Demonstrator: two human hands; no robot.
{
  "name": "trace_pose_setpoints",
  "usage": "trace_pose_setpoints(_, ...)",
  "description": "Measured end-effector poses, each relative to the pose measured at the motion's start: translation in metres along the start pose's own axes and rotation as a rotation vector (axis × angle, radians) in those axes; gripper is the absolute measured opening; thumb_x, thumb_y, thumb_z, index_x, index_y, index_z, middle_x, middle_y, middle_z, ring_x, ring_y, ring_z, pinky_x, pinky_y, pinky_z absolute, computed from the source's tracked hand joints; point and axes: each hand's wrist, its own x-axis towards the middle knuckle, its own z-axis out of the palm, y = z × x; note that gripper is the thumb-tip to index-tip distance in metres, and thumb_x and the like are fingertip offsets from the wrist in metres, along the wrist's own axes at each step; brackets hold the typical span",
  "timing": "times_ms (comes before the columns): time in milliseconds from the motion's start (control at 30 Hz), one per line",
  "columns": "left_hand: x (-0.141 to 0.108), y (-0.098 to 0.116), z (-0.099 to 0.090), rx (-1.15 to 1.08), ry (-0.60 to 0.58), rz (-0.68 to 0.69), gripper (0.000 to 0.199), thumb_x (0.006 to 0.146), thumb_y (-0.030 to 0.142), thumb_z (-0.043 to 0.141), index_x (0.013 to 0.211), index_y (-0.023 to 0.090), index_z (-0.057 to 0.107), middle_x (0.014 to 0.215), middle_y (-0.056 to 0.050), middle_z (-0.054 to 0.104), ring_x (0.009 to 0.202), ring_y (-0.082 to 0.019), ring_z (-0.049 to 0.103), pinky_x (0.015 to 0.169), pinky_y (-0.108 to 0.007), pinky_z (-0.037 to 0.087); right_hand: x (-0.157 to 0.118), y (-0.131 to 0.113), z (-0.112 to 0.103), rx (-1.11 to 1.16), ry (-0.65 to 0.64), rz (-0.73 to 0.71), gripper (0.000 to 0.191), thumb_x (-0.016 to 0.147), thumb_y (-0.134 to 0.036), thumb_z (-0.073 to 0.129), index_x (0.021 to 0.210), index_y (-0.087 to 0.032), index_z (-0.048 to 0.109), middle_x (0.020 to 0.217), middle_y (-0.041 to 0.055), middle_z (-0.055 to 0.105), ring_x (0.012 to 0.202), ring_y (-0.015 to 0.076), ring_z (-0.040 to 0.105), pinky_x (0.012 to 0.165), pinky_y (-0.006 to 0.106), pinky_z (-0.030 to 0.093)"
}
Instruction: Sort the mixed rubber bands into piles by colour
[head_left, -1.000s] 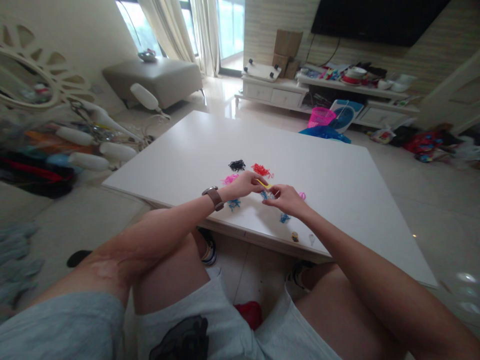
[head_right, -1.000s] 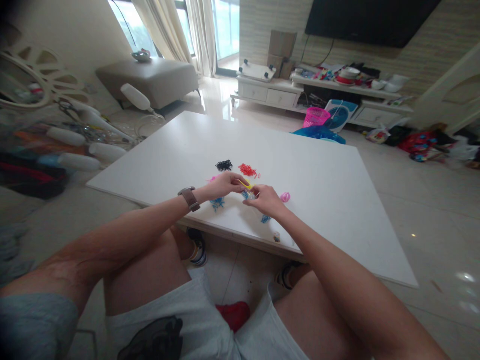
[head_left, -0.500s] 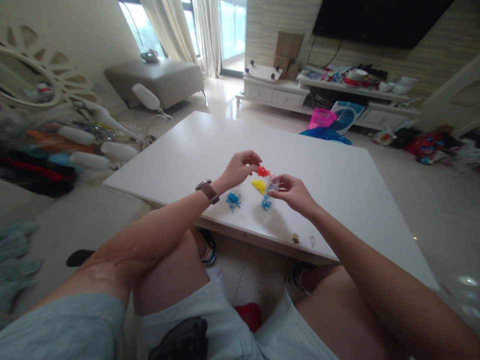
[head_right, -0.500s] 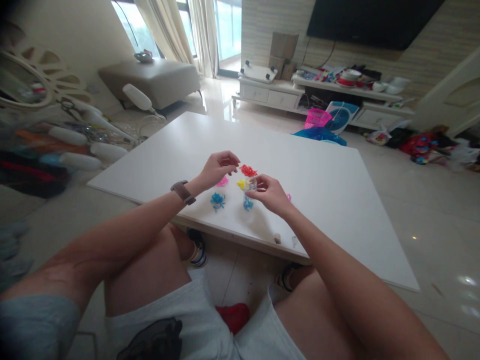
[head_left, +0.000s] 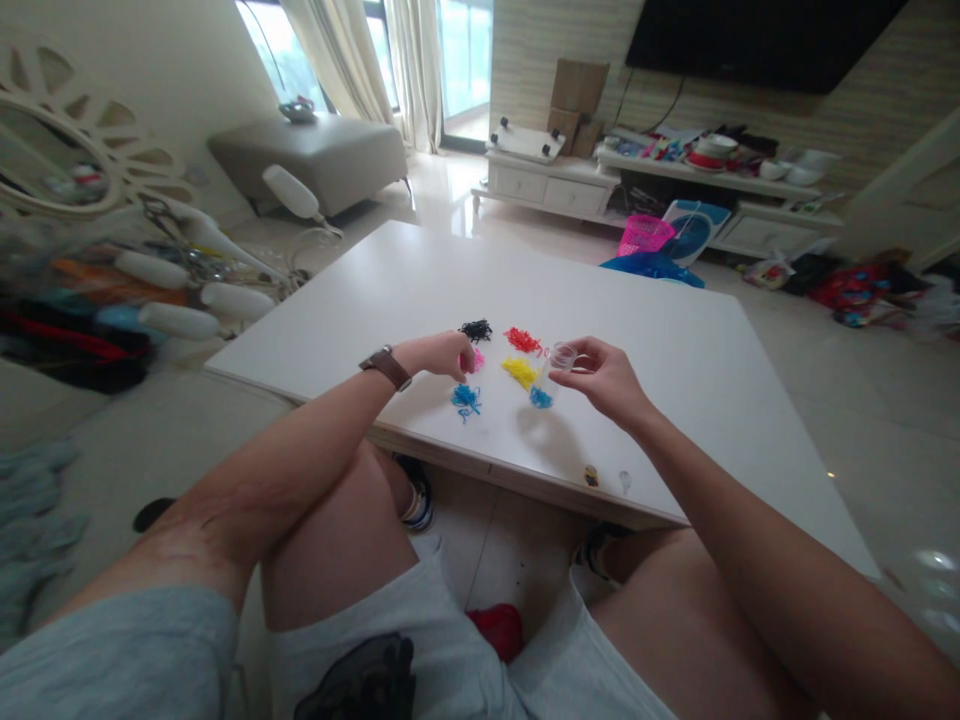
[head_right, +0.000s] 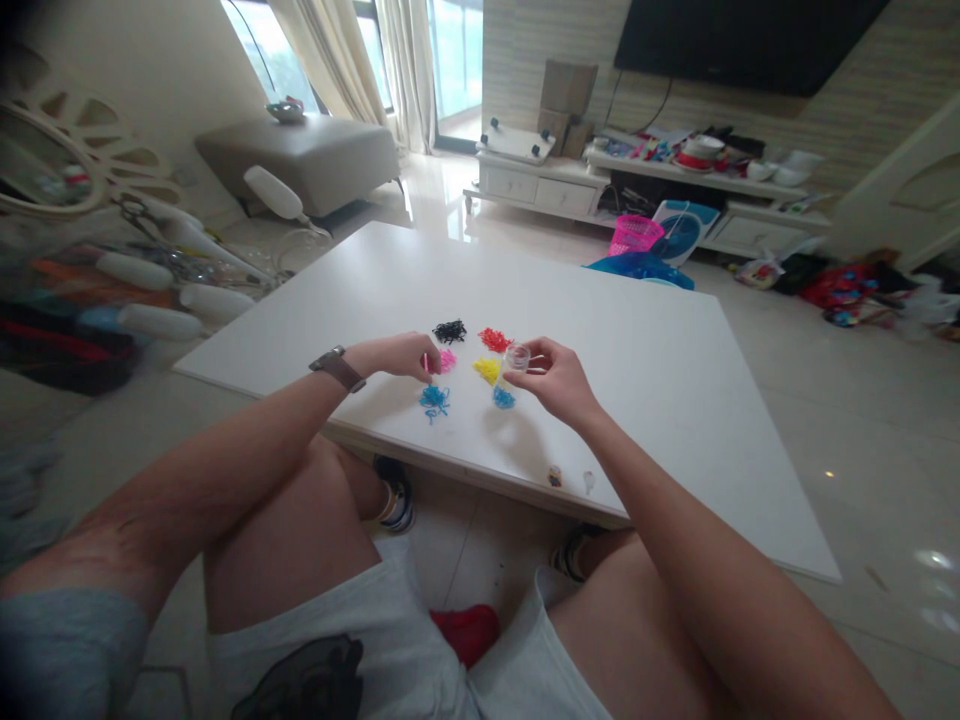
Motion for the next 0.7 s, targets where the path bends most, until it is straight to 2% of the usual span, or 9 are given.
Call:
trace_pose_setpoints(167,0.005,-0.002,0.016,0.026,-0.09,-0.025,0.028,0.05,0.013,0.083,0.076,0.02,0.08,0.073,0.0,0.074,0.063,-0.014,0.06,0.06,-0.023,0.04,0.001,0.002,0.003,-0.053,-0.013,-0.006,0.042,0.061,-0.039,0.089,0.09,-0.018,0.067,0.094,0.0069,0.075,0.087,0.0235,0.073,0.085,0.045,0.063)
trace_pose_setpoints(400,0.017,-0.004,0.031,0.108,-0.157,-0.033,0.019,0.051,0.007,0.075,0.065,0.02,0.078,0.064,0.001,0.071,0.057,-0.013,0.055,0.057,-0.023,0.038,-0.001,0.008,0.002,-0.091,-0.051,-0.013,0.041,0.064,-0.038,0.087,0.093,-0.018,0.068,0.093,0.0072,0.075,0.085,0.0237,0.073,0.081,0.044,0.063)
trace_pose_setpoints(567,0.02,-0.007,0.027,0.134,-0.127,-0.02,0.015,0.052,0.01,0.074,0.063,0.02,0.076,0.06,0.001,0.069,0.055,-0.012,0.053,0.057,-0.023,0.037,0.001,0.011,0.001,-0.198,-0.033,-0.029,0.038,0.067,-0.037,0.085,0.095,-0.018,0.068,0.091,0.0067,0.075,0.082,0.0224,0.072,0.076,0.039,0.062)
trace_pose_setpoints(700,0.014,0.0,0.017,0.071,-0.083,0.031,0.011,0.056,0.014,0.073,0.066,0.018,0.076,0.062,0.001,0.069,0.056,-0.012,0.054,0.058,-0.024,0.037,0.001,0.014,0.002,-0.433,-0.044,-0.081,0.03,0.069,-0.031,0.082,0.093,-0.018,0.071,0.089,0.0056,0.074,0.08,0.0203,0.069,0.077,0.036,0.058)
